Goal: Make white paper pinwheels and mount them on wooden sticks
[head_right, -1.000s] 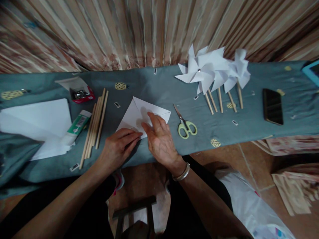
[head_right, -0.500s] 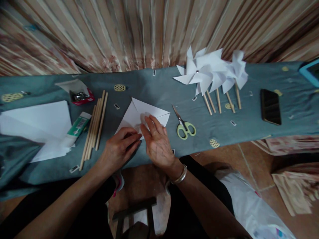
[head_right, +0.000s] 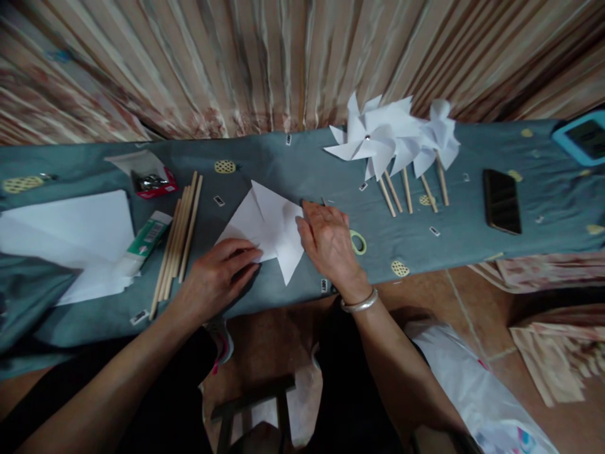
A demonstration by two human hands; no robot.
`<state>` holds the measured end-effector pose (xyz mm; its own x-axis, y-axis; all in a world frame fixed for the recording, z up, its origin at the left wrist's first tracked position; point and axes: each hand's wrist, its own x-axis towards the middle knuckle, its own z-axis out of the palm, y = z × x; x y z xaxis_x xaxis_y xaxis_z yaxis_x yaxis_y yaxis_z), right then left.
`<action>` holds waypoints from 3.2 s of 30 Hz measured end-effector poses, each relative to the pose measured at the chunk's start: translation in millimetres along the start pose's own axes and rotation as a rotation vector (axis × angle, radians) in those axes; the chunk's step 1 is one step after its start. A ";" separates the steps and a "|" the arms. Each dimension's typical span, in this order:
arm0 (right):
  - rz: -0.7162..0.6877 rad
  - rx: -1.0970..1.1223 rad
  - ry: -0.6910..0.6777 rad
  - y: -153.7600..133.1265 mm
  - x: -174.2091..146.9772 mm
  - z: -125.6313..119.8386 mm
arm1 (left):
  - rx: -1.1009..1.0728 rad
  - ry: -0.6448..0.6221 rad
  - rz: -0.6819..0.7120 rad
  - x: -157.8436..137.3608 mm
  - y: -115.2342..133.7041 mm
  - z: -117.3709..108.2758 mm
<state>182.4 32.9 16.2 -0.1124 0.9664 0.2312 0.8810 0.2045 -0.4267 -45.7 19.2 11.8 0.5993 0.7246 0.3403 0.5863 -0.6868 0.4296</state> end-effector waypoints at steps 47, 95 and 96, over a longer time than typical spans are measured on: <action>-0.051 0.387 -0.173 -12.0 -30.7 -20.1 | 0.079 0.046 0.076 -9.7 20.0 0.3; 0.013 0.272 -0.017 -39.4 -14.1 17.7 | -0.159 0.041 -0.070 -12.1 18.4 7.2; 0.012 0.275 -0.020 -39.5 -14.1 17.8 | -0.157 0.042 -0.071 -12.3 18.5 7.4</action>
<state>141.1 14.0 14.2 -0.1141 0.9714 0.2083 0.7247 0.2248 -0.6514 -38.2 -2.8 9.3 0.5348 0.7746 0.3376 0.5319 -0.6190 0.5779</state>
